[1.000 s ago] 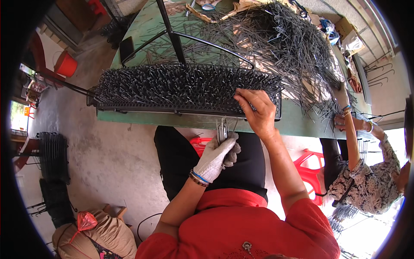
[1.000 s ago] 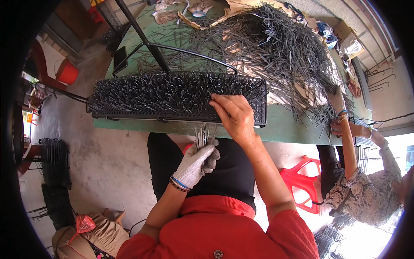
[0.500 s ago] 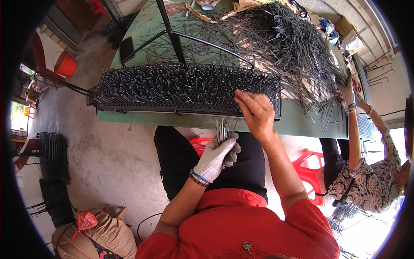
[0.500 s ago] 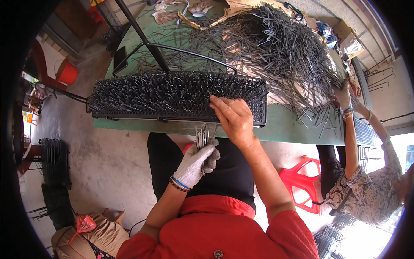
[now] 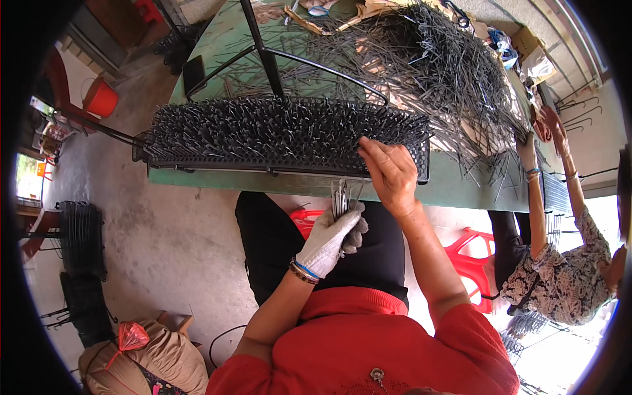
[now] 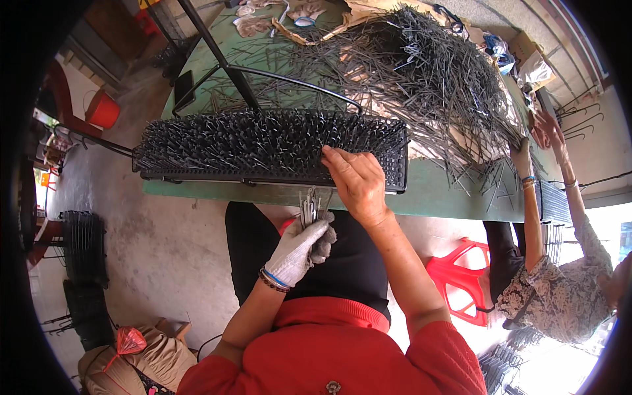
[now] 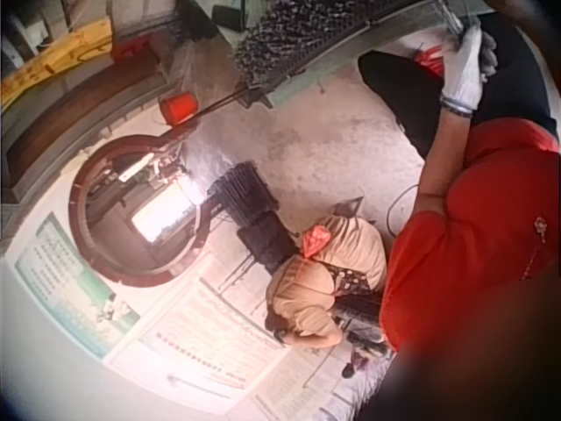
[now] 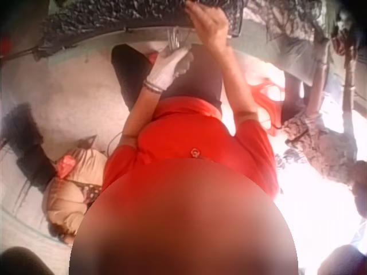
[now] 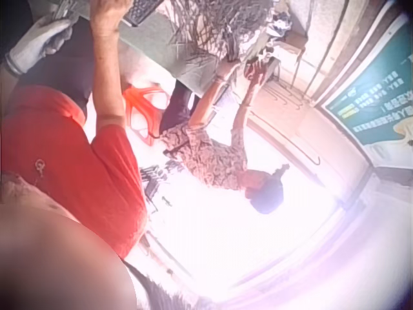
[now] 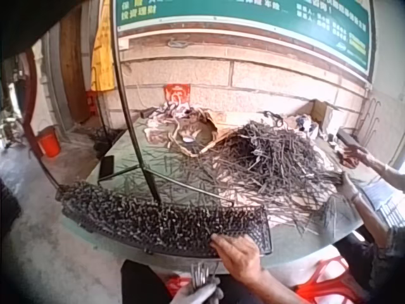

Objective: The person is manually inserting metal wire bristles into a grid-like frame to assemble wire brushes.

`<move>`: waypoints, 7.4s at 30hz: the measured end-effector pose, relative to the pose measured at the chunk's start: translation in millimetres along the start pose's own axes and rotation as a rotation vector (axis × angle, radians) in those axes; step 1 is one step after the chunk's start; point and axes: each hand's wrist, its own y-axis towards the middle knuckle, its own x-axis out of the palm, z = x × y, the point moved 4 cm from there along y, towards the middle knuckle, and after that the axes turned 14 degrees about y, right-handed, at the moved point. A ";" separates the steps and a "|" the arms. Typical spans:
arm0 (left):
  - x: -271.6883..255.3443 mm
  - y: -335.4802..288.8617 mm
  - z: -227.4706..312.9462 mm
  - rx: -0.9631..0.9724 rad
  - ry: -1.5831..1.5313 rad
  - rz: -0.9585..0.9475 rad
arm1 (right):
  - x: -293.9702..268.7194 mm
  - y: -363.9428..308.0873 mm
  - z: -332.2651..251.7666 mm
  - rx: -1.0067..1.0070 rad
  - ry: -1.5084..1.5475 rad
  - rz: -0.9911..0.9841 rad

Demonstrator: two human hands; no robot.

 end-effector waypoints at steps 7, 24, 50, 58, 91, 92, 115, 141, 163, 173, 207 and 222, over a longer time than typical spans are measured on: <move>1.6 -1.9 1.3 -0.023 -0.038 -0.019 | 0.6 2.2 1.0 0.038 -0.024 -0.039; 3.5 -3.9 4.6 0.078 -0.161 -0.088 | -19.8 -7.9 -5.7 0.845 0.726 0.107; 0.8 -2.9 -1.5 -0.017 -0.133 -0.082 | -12.3 23.5 8.0 0.137 0.047 0.163; 1.4 -1.8 -3.7 -0.046 -0.095 -0.088 | -2.9 17.3 3.5 0.022 -0.005 0.010; 5.3 -2.3 2.9 0.049 -0.150 -0.071 | -14.4 10.0 -1.4 0.523 0.403 0.219; 5.0 -1.9 2.9 0.050 -0.150 -0.072 | -15.0 12.6 -4.5 0.399 0.276 0.192; 1.7 -4.2 -0.7 -0.041 -0.066 -0.135 | 4.5 15.2 -16.7 0.021 0.014 -0.020; 7.1 -5.7 0.2 0.013 -0.080 -0.152 | -17.6 4.0 7.2 0.708 0.687 0.412; 4.9 -6.7 2.2 -0.044 -0.058 -0.156 | -2.9 -4.6 0.0 0.453 0.285 0.211; 6.5 -6.7 2.6 -0.052 -0.053 -0.151 | 3.2 -5.5 0.1 0.374 0.290 0.233; 4.9 -6.7 -2.5 -0.046 -0.010 -0.183 | 3.5 -9.7 -7.9 0.164 0.053 0.115; 1.0 -8.2 -3.0 -0.032 0.034 -0.180 | 5.8 -11.2 -11.8 0.399 0.161 0.108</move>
